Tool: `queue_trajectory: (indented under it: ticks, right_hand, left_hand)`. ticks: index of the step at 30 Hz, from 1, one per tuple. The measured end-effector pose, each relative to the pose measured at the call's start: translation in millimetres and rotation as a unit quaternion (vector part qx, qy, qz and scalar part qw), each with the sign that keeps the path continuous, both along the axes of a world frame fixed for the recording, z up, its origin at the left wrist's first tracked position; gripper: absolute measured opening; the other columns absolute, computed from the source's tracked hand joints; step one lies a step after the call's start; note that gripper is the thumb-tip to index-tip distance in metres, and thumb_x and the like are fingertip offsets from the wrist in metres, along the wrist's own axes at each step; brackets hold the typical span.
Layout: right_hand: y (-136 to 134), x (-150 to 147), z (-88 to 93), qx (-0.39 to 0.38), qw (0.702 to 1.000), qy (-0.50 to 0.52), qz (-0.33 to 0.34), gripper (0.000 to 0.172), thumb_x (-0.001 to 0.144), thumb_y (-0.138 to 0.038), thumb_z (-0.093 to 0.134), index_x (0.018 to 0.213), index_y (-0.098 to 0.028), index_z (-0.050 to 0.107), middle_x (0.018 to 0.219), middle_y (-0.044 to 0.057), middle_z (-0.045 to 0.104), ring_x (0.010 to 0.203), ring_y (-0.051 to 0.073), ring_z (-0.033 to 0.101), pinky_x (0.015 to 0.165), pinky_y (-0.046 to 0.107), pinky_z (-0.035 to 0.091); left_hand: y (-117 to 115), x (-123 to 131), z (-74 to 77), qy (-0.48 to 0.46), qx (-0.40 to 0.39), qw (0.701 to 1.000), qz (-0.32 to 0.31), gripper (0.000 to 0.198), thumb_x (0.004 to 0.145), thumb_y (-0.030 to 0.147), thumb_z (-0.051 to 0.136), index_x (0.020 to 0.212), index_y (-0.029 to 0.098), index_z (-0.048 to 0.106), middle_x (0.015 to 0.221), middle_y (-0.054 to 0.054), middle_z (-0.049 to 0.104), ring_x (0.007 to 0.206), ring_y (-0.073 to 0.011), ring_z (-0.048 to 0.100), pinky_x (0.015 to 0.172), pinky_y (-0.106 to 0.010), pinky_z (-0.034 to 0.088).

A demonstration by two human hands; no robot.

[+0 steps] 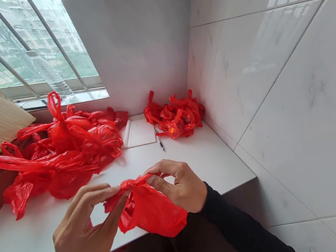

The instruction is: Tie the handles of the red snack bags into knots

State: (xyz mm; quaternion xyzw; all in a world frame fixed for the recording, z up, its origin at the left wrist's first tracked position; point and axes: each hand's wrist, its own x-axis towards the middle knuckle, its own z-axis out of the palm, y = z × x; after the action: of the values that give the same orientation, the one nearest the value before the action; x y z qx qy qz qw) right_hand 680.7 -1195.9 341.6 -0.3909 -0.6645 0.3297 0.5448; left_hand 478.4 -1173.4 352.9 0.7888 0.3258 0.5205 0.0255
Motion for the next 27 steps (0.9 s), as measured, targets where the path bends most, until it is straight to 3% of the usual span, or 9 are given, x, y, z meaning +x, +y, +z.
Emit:
queue_trajectory:
  ticks: [4, 8, 12, 14, 16, 19, 22, 24, 27]
  right_hand:
    - [-2, 9, -11.8, 0.024, 0.995, -0.067, -0.07, 0.021, 0.098, -0.033, 0.058, 0.098, -0.022, 0.075, 0.095, 0.004, 0.072, 0.092, 0.017, 0.065, 0.085, 0.033, 0.051]
    - [-7, 37, -54.1, -0.049, 0.982, -0.121, -0.138, 0.026, 0.098, -0.037, 0.053, 0.093, -0.021, 0.074, 0.086, 0.003, 0.071, 0.082, 0.018, 0.063, 0.076, 0.032, 0.05]
    - [-11, 55, -90.3, -0.134, 0.974, -0.097, -0.154, 0.031, 0.099, -0.041, 0.05, 0.09, -0.019, 0.071, 0.087, 0.004, 0.07, 0.082, 0.018, 0.062, 0.08, 0.033, 0.051]
    - [-11, 50, -94.1, -0.146, 0.977, -0.046, -0.146, 0.029, 0.099, -0.042, 0.049, 0.093, -0.019, 0.066, 0.088, 0.003, 0.066, 0.084, 0.017, 0.062, 0.082, 0.033, 0.052]
    - [-9, 39, -90.7, -0.135, 0.981, 0.023, -0.138, 0.024, 0.098, -0.043, 0.051, 0.094, -0.02, 0.059, 0.09, 0.002, 0.061, 0.086, 0.017, 0.06, 0.082, 0.032, 0.052]
    - [-7, 20, -84.5, -0.122, 0.981, 0.094, -0.117, 0.023, 0.097, -0.044, 0.054, 0.093, -0.021, 0.053, 0.089, 0.0, 0.056, 0.083, 0.016, 0.059, 0.079, 0.031, 0.052]
    - [-5, 12, -87.1, -0.144, 0.978, 0.112, -0.102, 0.024, 0.097, -0.045, 0.055, 0.096, -0.021, 0.055, 0.085, 0.0, 0.056, 0.077, 0.015, 0.058, 0.077, 0.032, 0.053]
    - [-3, 14, -91.5, -0.157, 0.972, 0.139, -0.103, 0.026, 0.095, -0.046, 0.059, 0.1, -0.021, 0.058, 0.085, 0.001, 0.058, 0.075, 0.016, 0.058, 0.073, 0.032, 0.054]
    - [-2, 25, -92.3, -0.155, 0.958, 0.203, -0.129, 0.027, 0.09, -0.046, 0.067, 0.102, -0.022, 0.061, 0.082, 0.0, 0.057, 0.067, 0.014, 0.058, 0.065, 0.029, 0.052]
  left_hand:
    - [-1, -17, -15.6, 0.016, 0.0, 1.0, -0.016, 0.021, 0.08, 0.007, 0.071, 0.091, 0.026, 0.067, 0.083, 0.002, 0.066, 0.071, -0.0118, 0.062, 0.073, -0.023, 0.049]
    - [-2, -48, -43.5, 0.079, -0.052, 0.995, 0.016, 0.006, 0.083, 0.018, 0.07, 0.082, 0.023, 0.066, 0.077, -0.002, 0.065, 0.068, -0.0137, 0.056, 0.063, -0.022, 0.046]
    - [-4, -68, -65.2, 0.087, -0.137, 0.984, 0.081, 0.018, 0.088, 0.03, 0.065, 0.072, 0.021, 0.059, 0.069, 0.0, 0.054, 0.062, -0.0118, 0.044, 0.046, -0.02, 0.032]
    - [-5, -64, -69.6, 0.037, -0.182, 0.977, 0.109, 0.021, 0.087, 0.034, 0.066, 0.073, 0.021, 0.056, 0.068, 0.002, 0.051, 0.059, -0.0105, 0.042, 0.048, -0.019, 0.033]
    - [-5, -53, -71.8, -0.035, -0.229, 0.966, 0.111, 0.018, 0.084, 0.038, 0.07, 0.084, 0.023, 0.06, 0.073, 0.003, 0.056, 0.064, -0.011, 0.051, 0.058, -0.019, 0.043]
    - [-1, -30, -76.2, -0.063, -0.291, 0.954, 0.038, 0.041, 0.083, 0.04, 0.072, 0.12, 0.026, 0.062, 0.096, -0.001, 0.068, 0.086, -0.0173, 0.066, 0.082, -0.028, 0.053]
    - [5, -17, -79.7, -0.021, -0.31, 0.95, -0.038, 0.03, 0.093, 0.037, 0.059, 0.118, 0.024, 0.069, 0.108, -0.006, 0.07, 0.101, -0.0208, 0.066, 0.092, -0.033, 0.052]
    - [6, -16, -76.8, -0.035, -0.311, 0.949, -0.035, 0.029, 0.097, 0.038, 0.052, 0.106, 0.022, 0.074, 0.095, -0.005, 0.07, 0.087, -0.0192, 0.064, 0.084, -0.032, 0.052]
    - [0, -21, -62.3, -0.125, -0.315, 0.94, 0.043, 0.035, 0.098, 0.043, 0.048, 0.096, 0.022, 0.076, 0.067, 0.0, 0.057, 0.064, -0.0155, 0.053, 0.065, -0.028, 0.046]
